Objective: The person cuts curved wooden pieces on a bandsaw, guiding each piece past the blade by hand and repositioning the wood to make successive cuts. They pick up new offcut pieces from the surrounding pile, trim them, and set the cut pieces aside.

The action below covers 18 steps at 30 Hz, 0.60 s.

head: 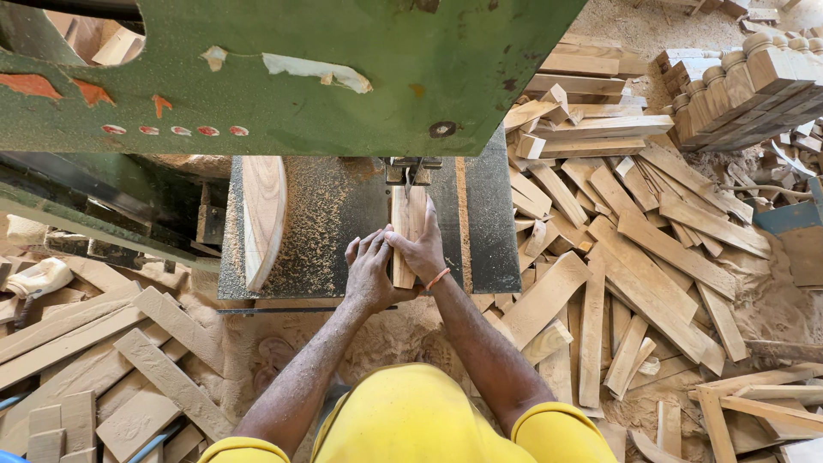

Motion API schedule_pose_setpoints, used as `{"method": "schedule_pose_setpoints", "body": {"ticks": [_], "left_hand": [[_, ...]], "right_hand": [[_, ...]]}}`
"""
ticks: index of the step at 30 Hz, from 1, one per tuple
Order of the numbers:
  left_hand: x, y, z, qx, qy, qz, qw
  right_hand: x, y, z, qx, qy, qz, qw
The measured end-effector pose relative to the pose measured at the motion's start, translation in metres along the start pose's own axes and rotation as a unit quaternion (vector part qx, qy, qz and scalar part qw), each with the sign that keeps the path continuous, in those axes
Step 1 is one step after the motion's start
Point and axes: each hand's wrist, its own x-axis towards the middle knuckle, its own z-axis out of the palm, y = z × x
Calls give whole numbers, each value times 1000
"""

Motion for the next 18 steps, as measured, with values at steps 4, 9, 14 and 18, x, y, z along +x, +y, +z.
{"method": "schedule_pose_setpoints", "body": {"ticks": [4, 9, 14, 18], "left_hand": [[3, -2, 2, -8, 13, 8, 1000], [3, -2, 4, -10, 26, 14, 999], [6, -5, 10, -5, 14, 5, 1000], [7, -6, 14, -8, 20, 3, 1000]], "right_hand": [[1, -6, -1, 2, 4, -4, 1000], [3, -4, -2, -12, 1, 21, 1000], [10, 9, -1, -37, 8, -24, 999], [13, 16, -1, -46, -2, -4, 999]]}}
